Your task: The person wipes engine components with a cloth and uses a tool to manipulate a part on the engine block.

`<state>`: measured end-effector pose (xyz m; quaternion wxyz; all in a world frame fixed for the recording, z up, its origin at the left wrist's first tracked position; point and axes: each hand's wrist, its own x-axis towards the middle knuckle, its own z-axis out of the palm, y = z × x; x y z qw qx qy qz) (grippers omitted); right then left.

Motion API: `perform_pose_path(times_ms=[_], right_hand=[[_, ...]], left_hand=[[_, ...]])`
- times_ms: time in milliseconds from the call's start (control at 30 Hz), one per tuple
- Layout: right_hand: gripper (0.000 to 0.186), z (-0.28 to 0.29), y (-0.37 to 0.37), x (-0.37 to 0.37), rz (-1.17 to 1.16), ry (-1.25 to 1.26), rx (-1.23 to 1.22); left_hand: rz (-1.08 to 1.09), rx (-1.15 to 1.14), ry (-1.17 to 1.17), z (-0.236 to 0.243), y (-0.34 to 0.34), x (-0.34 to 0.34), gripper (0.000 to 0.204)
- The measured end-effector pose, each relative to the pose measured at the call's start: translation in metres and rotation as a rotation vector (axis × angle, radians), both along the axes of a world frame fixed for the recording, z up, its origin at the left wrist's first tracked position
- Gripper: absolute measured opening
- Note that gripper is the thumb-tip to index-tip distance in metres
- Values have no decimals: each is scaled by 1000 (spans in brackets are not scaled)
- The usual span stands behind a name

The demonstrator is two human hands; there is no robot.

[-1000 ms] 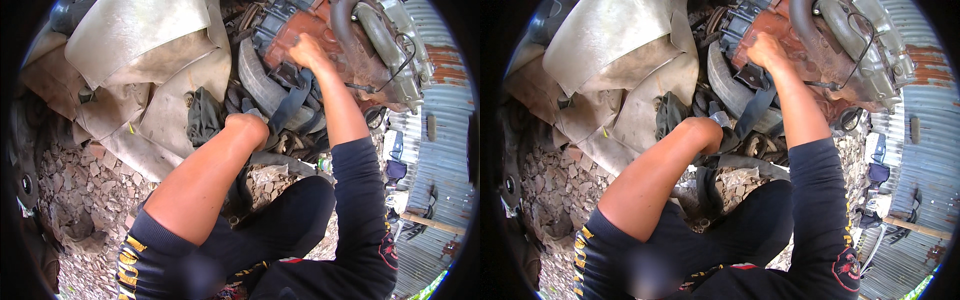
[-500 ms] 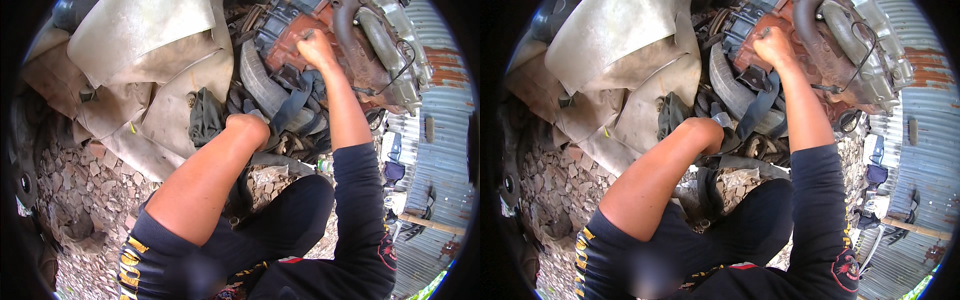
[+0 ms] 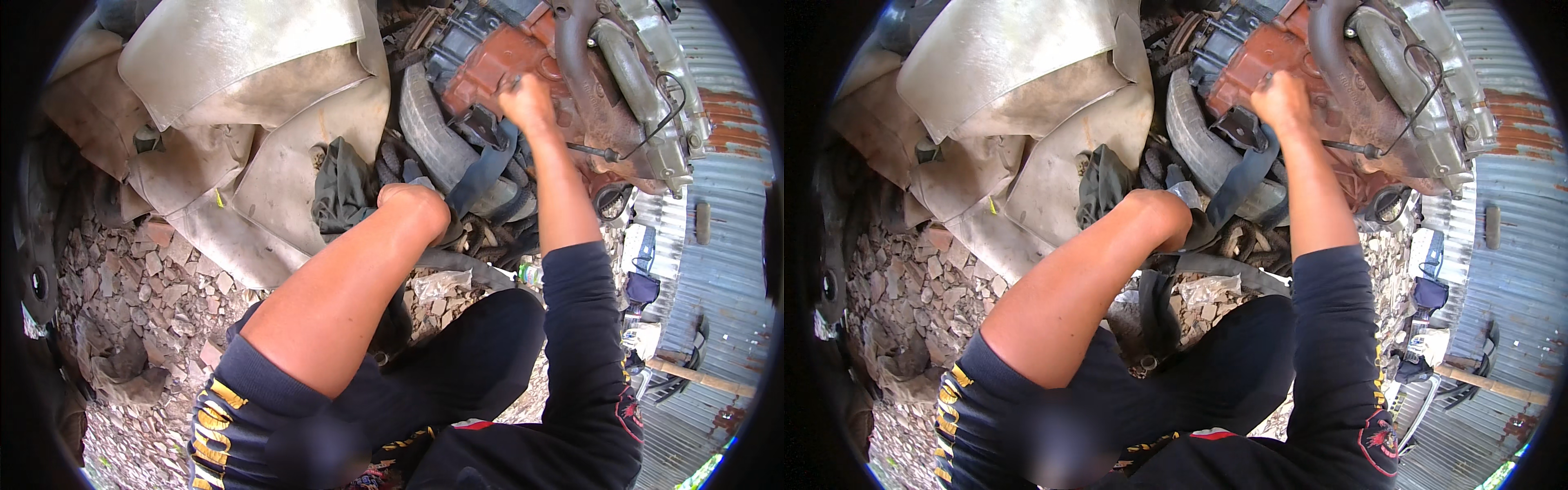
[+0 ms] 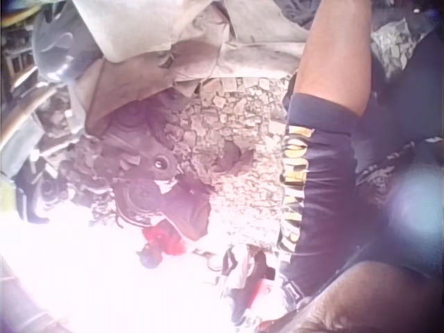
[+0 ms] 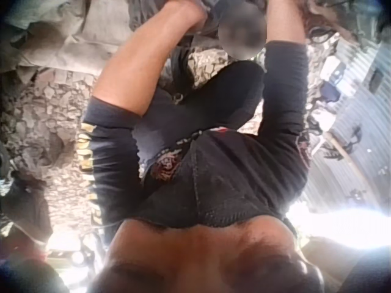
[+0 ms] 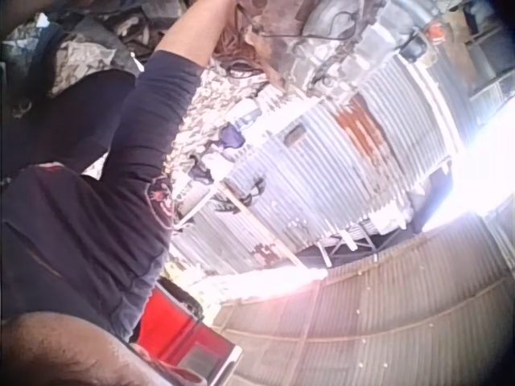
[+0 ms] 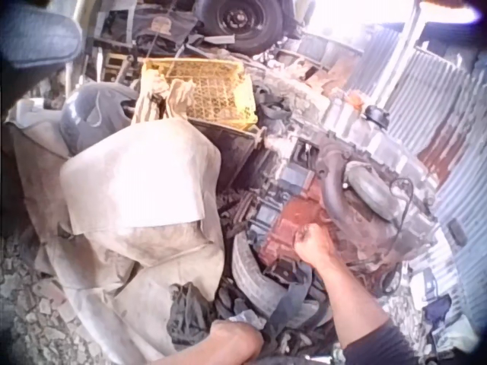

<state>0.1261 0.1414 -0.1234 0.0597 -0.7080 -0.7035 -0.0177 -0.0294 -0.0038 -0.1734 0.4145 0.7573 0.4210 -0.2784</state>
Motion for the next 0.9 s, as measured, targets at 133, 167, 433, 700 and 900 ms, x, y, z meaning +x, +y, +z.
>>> perform_pose_path(times_ms=[133, 167, 433, 700, 900], right_hand=[[28, -15, -4, -11, 97, 727, -185], [30, -7, -8, -20, 67, 1072, -261], [27, -17, -21, -10, 175, -31, 53], [40, -5, 1, 13, 155, 54, 53], [41, -8, -19, 6, -52, 759, -156]], left_hand=[[23, 8, 13, 3, -4, 0, 46], [20, 0, 22, 1, -4, -1, 46], [37, -19, -12, 4, -1, 0, 44], [10, -15, -12, -1, 1, -1, 40], [19, -4, -19, 9, -4, -11, 35]])
